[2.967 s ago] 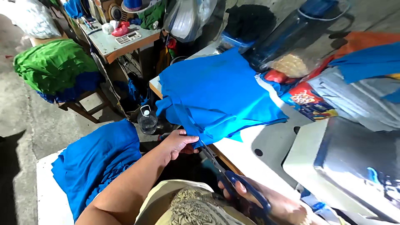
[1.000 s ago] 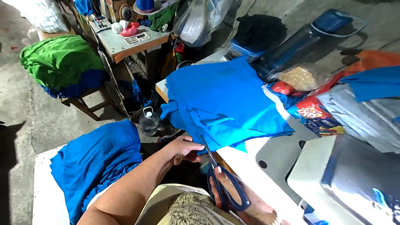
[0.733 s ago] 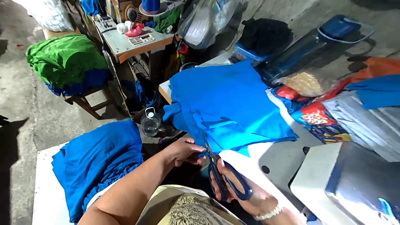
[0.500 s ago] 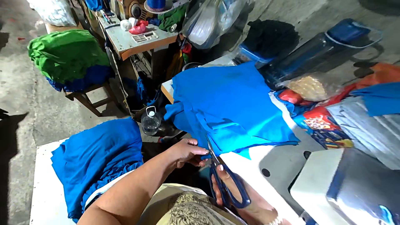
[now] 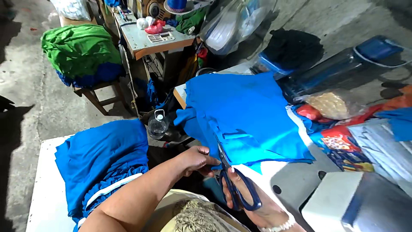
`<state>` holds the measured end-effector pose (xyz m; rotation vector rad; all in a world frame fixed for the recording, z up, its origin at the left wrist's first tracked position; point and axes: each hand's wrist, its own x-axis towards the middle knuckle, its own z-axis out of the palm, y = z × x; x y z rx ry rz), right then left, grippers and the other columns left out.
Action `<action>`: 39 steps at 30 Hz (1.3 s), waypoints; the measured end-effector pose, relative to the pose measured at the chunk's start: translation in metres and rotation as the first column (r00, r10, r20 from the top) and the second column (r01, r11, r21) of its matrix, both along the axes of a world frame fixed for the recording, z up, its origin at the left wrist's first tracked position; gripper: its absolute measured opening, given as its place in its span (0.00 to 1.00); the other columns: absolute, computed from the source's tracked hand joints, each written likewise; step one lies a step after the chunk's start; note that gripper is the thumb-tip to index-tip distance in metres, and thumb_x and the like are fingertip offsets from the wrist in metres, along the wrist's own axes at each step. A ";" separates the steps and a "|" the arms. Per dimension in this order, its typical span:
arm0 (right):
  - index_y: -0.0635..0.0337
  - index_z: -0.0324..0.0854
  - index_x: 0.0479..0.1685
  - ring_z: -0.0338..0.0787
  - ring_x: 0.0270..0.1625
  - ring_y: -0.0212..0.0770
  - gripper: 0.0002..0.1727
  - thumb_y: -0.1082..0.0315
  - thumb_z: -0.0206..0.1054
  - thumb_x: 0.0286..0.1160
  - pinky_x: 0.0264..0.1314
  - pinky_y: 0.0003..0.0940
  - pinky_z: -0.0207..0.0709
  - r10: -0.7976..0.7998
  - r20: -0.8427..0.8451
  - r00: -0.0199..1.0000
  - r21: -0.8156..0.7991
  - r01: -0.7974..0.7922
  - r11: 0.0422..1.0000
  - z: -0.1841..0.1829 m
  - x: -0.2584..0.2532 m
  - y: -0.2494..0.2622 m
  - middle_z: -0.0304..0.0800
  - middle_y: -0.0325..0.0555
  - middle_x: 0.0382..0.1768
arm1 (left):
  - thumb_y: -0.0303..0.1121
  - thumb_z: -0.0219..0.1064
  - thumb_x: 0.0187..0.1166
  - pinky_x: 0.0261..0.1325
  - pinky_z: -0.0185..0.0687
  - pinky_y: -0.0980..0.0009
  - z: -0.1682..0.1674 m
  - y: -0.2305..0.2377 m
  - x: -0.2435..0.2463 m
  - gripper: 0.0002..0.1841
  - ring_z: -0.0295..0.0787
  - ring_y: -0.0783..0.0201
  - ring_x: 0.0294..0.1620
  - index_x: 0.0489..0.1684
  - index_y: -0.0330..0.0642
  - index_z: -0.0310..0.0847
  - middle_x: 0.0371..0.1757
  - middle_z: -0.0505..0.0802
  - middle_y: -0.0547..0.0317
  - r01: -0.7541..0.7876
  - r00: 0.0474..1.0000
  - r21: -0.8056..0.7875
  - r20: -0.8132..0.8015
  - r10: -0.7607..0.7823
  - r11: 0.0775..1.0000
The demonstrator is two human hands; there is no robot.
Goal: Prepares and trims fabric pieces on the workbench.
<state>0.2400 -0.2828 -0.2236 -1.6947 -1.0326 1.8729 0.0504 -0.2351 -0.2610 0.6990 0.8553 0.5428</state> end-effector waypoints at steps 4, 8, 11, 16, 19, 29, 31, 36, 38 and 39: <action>0.57 0.78 0.46 0.90 0.26 0.33 0.32 0.40 0.36 0.90 0.22 0.22 0.80 0.158 0.025 0.987 -0.103 -0.155 0.983 -0.001 0.010 0.020 0.88 0.39 0.25 | 0.26 0.61 0.88 0.32 0.83 0.79 0.003 -0.003 -0.001 0.03 0.84 0.74 0.24 0.46 0.36 0.75 0.29 0.87 0.61 0.038 0.999 -0.007 0.012 -0.038 0.999; 0.58 0.77 0.41 0.87 0.21 0.33 0.30 0.44 0.38 0.92 0.22 0.23 0.82 0.094 0.043 0.995 -0.110 -0.089 0.990 0.000 0.006 0.031 0.84 0.38 0.21 | 0.27 0.60 0.88 0.33 0.84 0.79 0.000 -0.003 -0.003 0.03 0.85 0.74 0.25 0.46 0.36 0.75 0.29 0.87 0.62 0.022 0.999 -0.019 0.034 -0.022 1.000; 0.56 0.75 0.32 0.81 0.15 0.29 0.27 0.49 0.42 0.94 0.20 0.22 0.80 0.007 0.083 0.996 -0.059 -0.002 0.998 0.003 -0.002 0.023 0.78 0.35 0.16 | 0.27 0.60 0.88 0.34 0.84 0.79 0.000 -0.003 -0.004 0.03 0.85 0.74 0.26 0.45 0.37 0.75 0.28 0.87 0.62 0.024 0.999 -0.014 0.035 -0.023 1.000; 0.57 0.75 0.39 0.87 0.21 0.32 0.27 0.46 0.39 0.93 0.22 0.22 0.81 0.139 0.071 0.988 -0.085 -0.133 0.988 0.002 0.006 0.030 0.84 0.38 0.20 | 0.27 0.60 0.88 0.33 0.83 0.80 0.001 -0.007 -0.007 0.03 0.85 0.74 0.26 0.47 0.37 0.75 0.30 0.87 0.62 0.054 0.998 -0.002 0.019 -0.054 0.999; 0.55 0.74 0.42 0.89 0.25 0.34 0.29 0.42 0.36 0.92 0.21 0.21 0.78 0.231 0.093 0.969 -0.134 -0.218 0.967 0.006 0.006 0.049 0.87 0.39 0.24 | 0.27 0.60 0.88 0.35 0.84 0.79 0.001 -0.008 -0.009 0.03 0.86 0.74 0.28 0.48 0.37 0.75 0.31 0.87 0.62 0.064 0.998 -0.002 0.020 -0.064 0.998; 0.57 0.74 0.31 0.83 0.16 0.30 0.25 0.54 0.42 0.95 0.21 0.22 0.82 0.072 0.110 0.991 -0.044 -0.068 0.997 0.012 -0.005 0.047 0.79 0.36 0.15 | 0.27 0.61 0.88 0.36 0.84 0.79 0.005 -0.007 -0.013 0.02 0.85 0.74 0.28 0.47 0.38 0.76 0.32 0.87 0.63 0.040 0.999 -0.018 0.012 -0.039 0.999; 0.57 0.75 0.36 0.86 0.19 0.32 0.26 0.51 0.39 0.96 0.22 0.23 0.81 0.142 0.118 0.983 -0.086 -0.133 0.987 0.011 -0.003 0.055 0.82 0.37 0.18 | 0.26 0.61 0.87 0.37 0.84 0.78 0.005 -0.007 -0.014 0.04 0.85 0.74 0.29 0.50 0.36 0.76 0.33 0.87 0.62 0.042 0.999 -0.004 0.014 -0.042 0.999; 0.55 0.74 0.36 0.86 0.22 0.31 0.27 0.48 0.38 0.96 0.22 0.20 0.78 0.214 0.123 0.969 -0.124 -0.199 0.972 0.009 -0.004 0.075 0.82 0.36 0.20 | 0.27 0.60 0.88 0.37 0.84 0.78 0.003 -0.007 -0.016 0.05 0.86 0.74 0.30 0.53 0.36 0.77 0.34 0.87 0.62 0.045 0.999 0.005 0.025 -0.045 0.999; 0.56 0.74 0.31 0.84 0.17 0.30 0.26 0.51 0.41 0.96 0.22 0.21 0.80 0.102 0.113 0.988 -0.076 -0.094 0.993 0.009 -0.009 0.070 0.80 0.36 0.16 | 0.26 0.61 0.87 0.37 0.85 0.78 0.003 -0.006 -0.018 0.04 0.86 0.74 0.30 0.51 0.37 0.77 0.34 0.88 0.63 0.046 0.999 0.010 0.029 -0.046 0.999; 0.57 0.74 0.30 0.82 0.16 0.30 0.26 0.53 0.42 0.96 0.21 0.21 0.80 0.057 0.114 0.992 -0.053 -0.051 0.997 0.009 -0.012 0.066 0.78 0.35 0.15 | 0.26 0.61 0.87 0.38 0.84 0.78 0.004 -0.007 -0.018 0.03 0.86 0.74 0.30 0.50 0.37 0.77 0.34 0.88 0.63 0.053 0.998 0.017 0.031 -0.053 0.998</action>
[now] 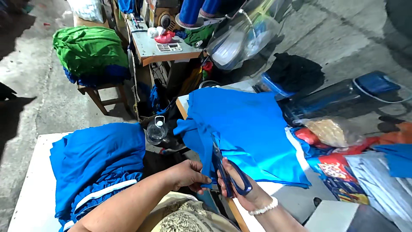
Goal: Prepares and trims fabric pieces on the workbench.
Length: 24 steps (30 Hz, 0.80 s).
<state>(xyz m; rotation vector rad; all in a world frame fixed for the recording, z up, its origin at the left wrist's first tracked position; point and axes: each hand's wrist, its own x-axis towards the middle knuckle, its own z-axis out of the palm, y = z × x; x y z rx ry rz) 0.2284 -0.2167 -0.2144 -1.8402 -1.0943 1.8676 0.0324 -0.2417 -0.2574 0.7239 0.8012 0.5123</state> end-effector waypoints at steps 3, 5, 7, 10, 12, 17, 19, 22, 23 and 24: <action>0.58 0.74 0.30 0.82 0.15 0.30 0.24 0.55 0.44 0.96 0.20 0.22 0.81 0.012 0.019 1.000 0.007 -0.012 1.000 0.001 0.001 -0.003 0.78 0.36 0.15 | 0.26 0.61 0.87 0.38 0.84 0.78 0.002 -0.004 0.000 0.03 0.86 0.74 0.30 0.50 0.38 0.76 0.34 0.87 0.64 0.010 1.000 -0.001 -0.001 -0.010 1.000; 0.58 0.74 0.34 0.84 0.18 0.31 0.25 0.53 0.42 0.96 0.21 0.22 0.80 0.088 0.044 0.995 -0.046 -0.086 0.995 0.002 0.005 0.005 0.80 0.37 0.17 | 0.26 0.61 0.87 0.38 0.84 0.78 0.002 -0.006 -0.002 0.03 0.86 0.75 0.30 0.50 0.38 0.77 0.34 0.88 0.64 0.012 1.000 0.002 -0.008 -0.012 1.000; 0.56 0.75 0.39 0.87 0.23 0.32 0.26 0.49 0.38 0.96 0.21 0.21 0.78 0.178 0.060 0.982 -0.095 -0.172 0.980 0.002 0.011 0.017 0.83 0.37 0.22 | 0.26 0.62 0.86 0.39 0.84 0.78 0.001 -0.006 -0.004 0.03 0.86 0.75 0.31 0.50 0.38 0.77 0.35 0.88 0.65 0.027 1.000 0.020 -0.013 -0.027 0.999; 0.55 0.74 0.37 0.85 0.22 0.31 0.26 0.48 0.38 0.96 0.21 0.20 0.75 0.200 0.078 0.977 -0.099 -0.193 0.976 0.004 0.008 0.029 0.81 0.37 0.21 | 0.26 0.62 0.86 0.39 0.84 0.78 0.001 -0.007 -0.005 0.03 0.86 0.75 0.31 0.50 0.38 0.77 0.35 0.88 0.65 0.019 1.000 0.024 -0.009 -0.019 1.000; 0.56 0.74 0.32 0.83 0.18 0.30 0.26 0.50 0.40 0.96 0.21 0.19 0.77 0.131 0.053 0.990 -0.055 -0.128 0.990 0.002 0.005 0.028 0.80 0.36 0.16 | 0.27 0.62 0.86 0.40 0.84 0.77 0.001 -0.005 -0.006 0.04 0.86 0.75 0.32 0.51 0.38 0.77 0.35 0.88 0.65 0.018 1.000 0.023 -0.019 -0.017 1.000; 0.57 0.74 0.31 0.83 0.17 0.30 0.24 0.54 0.45 0.95 0.22 0.22 0.81 0.142 0.074 0.987 -0.016 -0.142 0.990 0.007 0.004 0.027 0.78 0.35 0.16 | 0.26 0.63 0.86 0.41 0.84 0.76 0.002 -0.005 -0.009 0.04 0.86 0.75 0.33 0.51 0.39 0.77 0.37 0.88 0.65 0.016 1.000 0.024 -0.027 -0.015 1.000; 0.56 0.74 0.35 0.85 0.20 0.31 0.25 0.50 0.41 0.96 0.21 0.21 0.78 0.235 0.091 0.968 -0.088 -0.227 0.970 0.011 0.006 0.038 0.81 0.36 0.18 | 0.25 0.63 0.85 0.42 0.85 0.76 0.004 -0.005 -0.011 0.04 0.86 0.75 0.34 0.50 0.39 0.78 0.37 0.88 0.66 0.014 0.999 0.028 -0.032 -0.013 1.000; 0.53 0.73 0.40 0.88 0.26 0.33 0.28 0.44 0.36 0.95 0.21 0.22 0.76 0.318 0.108 0.942 -0.173 -0.297 0.939 0.013 0.005 0.055 0.82 0.36 0.23 | 0.25 0.63 0.84 0.44 0.84 0.75 0.004 -0.006 -0.013 0.05 0.86 0.74 0.35 0.51 0.37 0.78 0.38 0.87 0.65 0.015 0.999 0.050 -0.040 -0.013 0.999; 0.53 0.73 0.39 0.88 0.26 0.33 0.28 0.43 0.36 0.95 0.22 0.23 0.77 0.316 0.108 0.943 -0.181 -0.294 0.939 0.013 0.003 0.058 0.82 0.36 0.23 | 0.25 0.63 0.84 0.44 0.84 0.75 0.004 -0.006 -0.013 0.05 0.86 0.74 0.35 0.51 0.37 0.78 0.38 0.88 0.65 0.015 0.999 0.059 -0.041 -0.013 0.998; 0.53 0.73 0.38 0.87 0.25 0.33 0.29 0.43 0.36 0.95 0.22 0.23 0.77 0.289 0.109 0.951 -0.177 -0.267 0.947 0.013 0.001 0.058 0.82 0.37 0.22 | 0.25 0.63 0.84 0.44 0.85 0.75 0.003 -0.005 -0.014 0.05 0.86 0.75 0.35 0.51 0.37 0.78 0.37 0.88 0.65 0.014 0.999 0.068 -0.039 -0.011 0.998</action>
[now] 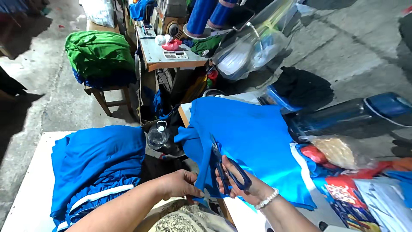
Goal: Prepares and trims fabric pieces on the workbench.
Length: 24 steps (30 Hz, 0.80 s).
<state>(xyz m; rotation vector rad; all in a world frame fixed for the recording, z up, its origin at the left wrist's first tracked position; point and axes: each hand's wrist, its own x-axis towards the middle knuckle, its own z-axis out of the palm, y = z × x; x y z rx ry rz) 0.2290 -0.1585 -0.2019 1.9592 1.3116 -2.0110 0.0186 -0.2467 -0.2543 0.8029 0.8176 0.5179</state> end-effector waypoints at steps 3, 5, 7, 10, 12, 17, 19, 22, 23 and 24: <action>0.56 0.73 0.31 0.82 0.17 0.32 0.27 0.49 0.41 0.96 0.22 0.23 0.79 -0.153 -0.051 0.987 0.086 0.157 0.984 -0.003 -0.008 -0.010 0.77 0.36 0.15 | 0.24 0.64 0.83 0.45 0.84 0.76 0.000 0.001 -0.002 0.04 0.85 0.76 0.35 0.49 0.37 0.79 0.37 0.88 0.67 0.002 1.000 0.034 0.008 -0.003 0.999; 0.57 0.73 0.29 0.80 0.15 0.30 0.25 0.53 0.44 0.96 0.21 0.23 0.80 -0.195 -0.092 0.976 0.143 0.207 0.968 -0.004 -0.008 -0.016 0.76 0.35 0.14 | 0.24 0.64 0.83 0.46 0.84 0.76 0.001 0.001 -0.004 0.05 0.85 0.76 0.37 0.50 0.36 0.79 0.38 0.88 0.66 0.016 1.000 0.050 -0.003 -0.015 0.999; 0.57 0.73 0.29 0.82 0.15 0.29 0.24 0.54 0.45 0.96 0.21 0.22 0.81 -0.171 -0.098 0.980 0.144 0.184 0.972 -0.004 -0.005 -0.017 0.77 0.35 0.14 | 0.23 0.64 0.83 0.48 0.84 0.75 0.001 -0.001 -0.006 0.05 0.85 0.76 0.37 0.50 0.35 0.79 0.39 0.87 0.66 0.028 0.999 0.053 -0.017 -0.027 0.998; 0.57 0.75 0.35 0.85 0.19 0.31 0.25 0.50 0.43 0.96 0.22 0.22 0.80 -0.079 -0.059 0.995 0.096 0.084 0.992 -0.002 0.000 -0.007 0.81 0.36 0.18 | 0.23 0.64 0.83 0.49 0.84 0.75 0.003 -0.002 -0.009 0.05 0.85 0.77 0.38 0.50 0.36 0.79 0.38 0.87 0.66 0.035 0.999 0.059 -0.038 -0.033 0.998; 0.54 0.73 0.39 0.87 0.24 0.33 0.28 0.45 0.36 0.95 0.22 0.22 0.77 0.003 -0.034 0.999 0.033 -0.002 0.999 0.000 0.002 0.006 0.83 0.37 0.23 | 0.24 0.65 0.82 0.50 0.83 0.75 0.004 -0.001 -0.010 0.05 0.84 0.77 0.39 0.50 0.35 0.79 0.39 0.87 0.66 0.060 0.997 0.072 -0.046 -0.057 0.996; 0.55 0.72 0.33 0.83 0.19 0.31 0.27 0.47 0.40 0.96 0.22 0.22 0.78 -0.048 -0.005 0.999 0.055 0.048 0.997 0.002 -0.006 0.015 0.78 0.36 0.17 | 0.23 0.64 0.83 0.50 0.83 0.75 0.004 0.000 -0.012 0.06 0.85 0.77 0.40 0.51 0.34 0.79 0.40 0.87 0.65 0.056 0.997 0.078 -0.052 -0.052 0.995; 0.56 0.72 0.31 0.80 0.15 0.29 0.25 0.51 0.43 0.96 0.20 0.21 0.78 -0.091 -0.027 0.996 0.110 0.093 0.990 0.001 -0.007 0.011 0.75 0.35 0.15 | 0.24 0.64 0.83 0.51 0.83 0.74 0.004 0.000 -0.012 0.06 0.85 0.76 0.40 0.52 0.34 0.79 0.41 0.87 0.64 0.058 0.997 0.079 -0.058 -0.054 0.995; 0.58 0.73 0.33 0.82 0.16 0.31 0.24 0.52 0.45 0.96 0.20 0.23 0.80 -0.067 -0.050 0.996 0.101 0.072 0.992 0.000 -0.004 0.014 0.77 0.36 0.15 | 0.24 0.65 0.83 0.51 0.83 0.74 0.005 -0.001 -0.014 0.05 0.84 0.77 0.39 0.50 0.34 0.79 0.40 0.87 0.65 0.061 0.996 0.073 -0.065 -0.056 0.995; 0.58 0.73 0.34 0.84 0.17 0.31 0.24 0.51 0.44 0.95 0.22 0.23 0.81 -0.035 -0.048 0.998 0.076 0.038 0.996 0.001 -0.002 0.018 0.79 0.37 0.16 | 0.24 0.65 0.83 0.51 0.83 0.74 0.006 -0.001 -0.015 0.05 0.84 0.76 0.40 0.51 0.34 0.79 0.40 0.87 0.64 0.064 0.996 0.074 -0.067 -0.059 0.995; 0.57 0.73 0.36 0.85 0.19 0.32 0.25 0.49 0.42 0.96 0.22 0.23 0.81 0.009 -0.041 0.999 0.046 -0.007 0.999 0.002 0.000 0.024 0.80 0.37 0.18 | 0.24 0.65 0.83 0.51 0.83 0.74 0.006 -0.001 -0.016 0.05 0.84 0.77 0.40 0.50 0.34 0.79 0.40 0.87 0.64 0.069 0.996 0.077 -0.068 -0.064 0.995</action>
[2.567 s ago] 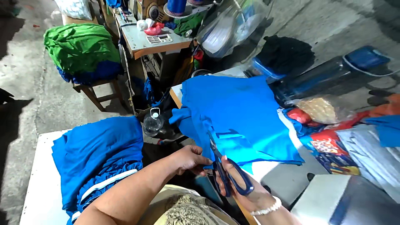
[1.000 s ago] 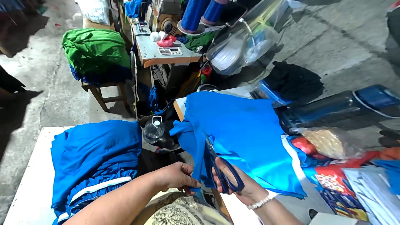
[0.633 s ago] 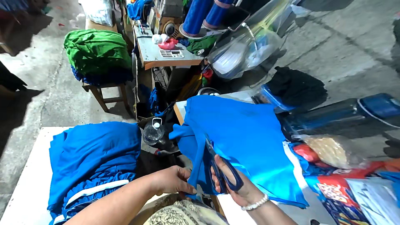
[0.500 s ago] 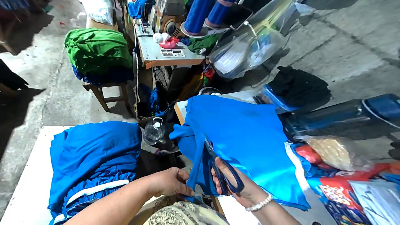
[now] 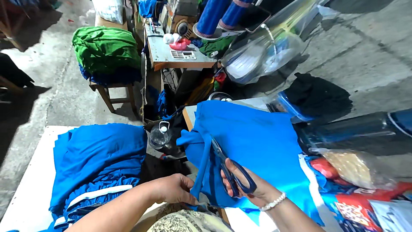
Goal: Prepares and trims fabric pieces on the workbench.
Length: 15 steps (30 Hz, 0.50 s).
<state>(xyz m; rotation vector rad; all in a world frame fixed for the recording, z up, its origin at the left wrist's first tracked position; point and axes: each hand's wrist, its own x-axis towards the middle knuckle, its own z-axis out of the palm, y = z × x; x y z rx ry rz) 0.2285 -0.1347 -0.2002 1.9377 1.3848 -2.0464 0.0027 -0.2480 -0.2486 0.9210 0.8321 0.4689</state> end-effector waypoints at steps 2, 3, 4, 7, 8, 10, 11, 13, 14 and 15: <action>0.56 0.73 0.39 0.87 0.22 0.33 0.27 0.46 0.38 0.95 0.20 0.21 0.77 0.085 0.021 0.996 -0.053 -0.084 0.995 0.002 0.001 0.014 0.82 0.37 0.21 | 0.24 0.65 0.83 0.50 0.83 0.74 0.001 0.000 -0.001 0.05 0.84 0.77 0.40 0.50 0.35 0.79 0.40 0.87 0.65 0.012 1.000 0.004 -0.002 -0.012 1.000; 0.55 0.73 0.40 0.88 0.23 0.33 0.28 0.44 0.36 0.95 0.20 0.21 0.77 0.118 0.027 0.993 -0.072 -0.116 0.991 0.002 0.001 0.021 0.83 0.37 0.21 | 0.24 0.65 0.83 0.50 0.83 0.74 0.001 0.000 -0.002 0.06 0.85 0.76 0.39 0.51 0.34 0.79 0.41 0.87 0.64 0.013 1.000 0.005 -0.006 -0.013 1.000; 0.54 0.73 0.38 0.88 0.23 0.33 0.29 0.44 0.36 0.95 0.20 0.21 0.77 0.131 0.037 0.991 -0.085 -0.128 0.988 0.002 0.000 0.025 0.83 0.37 0.21 | 0.24 0.64 0.83 0.50 0.83 0.73 0.002 0.000 -0.002 0.07 0.84 0.75 0.39 0.52 0.33 0.79 0.41 0.87 0.62 0.011 1.000 0.005 -0.012 -0.011 1.000; 0.56 0.73 0.33 0.82 0.17 0.32 0.27 0.47 0.42 0.95 0.21 0.23 0.78 0.036 0.089 0.995 -0.015 -0.035 0.999 0.005 -0.008 0.024 0.77 0.37 0.16 | 0.24 0.65 0.83 0.49 0.83 0.73 0.002 0.002 -0.003 0.07 0.84 0.75 0.39 0.52 0.33 0.79 0.41 0.88 0.62 0.006 1.000 0.006 -0.025 -0.006 1.000; 0.56 0.73 0.31 0.80 0.15 0.30 0.26 0.49 0.44 0.95 0.20 0.22 0.77 0.005 0.101 0.995 0.021 -0.007 1.000 0.006 -0.010 0.020 0.75 0.36 0.15 | 0.24 0.65 0.82 0.49 0.83 0.73 0.001 0.002 -0.004 0.07 0.84 0.75 0.39 0.52 0.33 0.79 0.41 0.87 0.62 0.008 1.000 0.006 -0.023 -0.008 1.000; 0.57 0.73 0.30 0.80 0.14 0.29 0.25 0.51 0.46 0.95 0.18 0.21 0.78 0.002 0.075 0.997 0.052 -0.006 0.999 0.005 -0.008 0.018 0.76 0.35 0.14 | 0.24 0.65 0.82 0.48 0.83 0.74 0.000 0.002 -0.006 0.06 0.84 0.76 0.38 0.51 0.33 0.79 0.41 0.88 0.62 0.025 0.999 0.009 -0.022 -0.025 1.000; 0.57 0.74 0.31 0.81 0.15 0.29 0.24 0.52 0.45 0.95 0.19 0.21 0.79 0.029 0.059 0.998 0.041 -0.031 0.999 0.005 -0.005 0.019 0.77 0.35 0.14 | 0.24 0.66 0.82 0.46 0.83 0.74 0.000 0.001 -0.007 0.06 0.84 0.76 0.37 0.51 0.34 0.80 0.39 0.87 0.63 0.035 0.999 0.010 -0.031 -0.035 0.999; 0.57 0.74 0.35 0.84 0.17 0.30 0.24 0.51 0.43 0.96 0.22 0.22 0.81 0.108 0.045 0.993 0.003 -0.109 0.994 0.003 0.000 0.026 0.79 0.36 0.17 | 0.25 0.66 0.82 0.44 0.82 0.76 0.000 0.000 -0.007 0.05 0.82 0.77 0.35 0.50 0.35 0.80 0.38 0.87 0.64 0.055 0.997 0.014 -0.048 -0.054 0.998; 0.56 0.74 0.37 0.85 0.18 0.31 0.24 0.50 0.42 0.96 0.22 0.21 0.80 0.149 0.052 0.987 -0.013 -0.148 0.989 0.003 0.000 0.030 0.81 0.36 0.18 | 0.25 0.66 0.83 0.44 0.81 0.76 0.000 0.000 -0.008 0.05 0.82 0.77 0.35 0.49 0.35 0.80 0.38 0.87 0.65 0.065 0.997 0.025 -0.052 -0.063 0.998; 0.56 0.74 0.39 0.86 0.20 0.31 0.25 0.49 0.40 0.96 0.21 0.21 0.79 0.189 0.069 0.980 -0.031 -0.187 0.982 0.004 -0.001 0.034 0.82 0.36 0.19 | 0.25 0.66 0.83 0.44 0.80 0.76 0.000 0.000 -0.009 0.05 0.81 0.78 0.34 0.49 0.35 0.80 0.37 0.86 0.65 0.074 0.996 0.039 -0.056 -0.071 0.997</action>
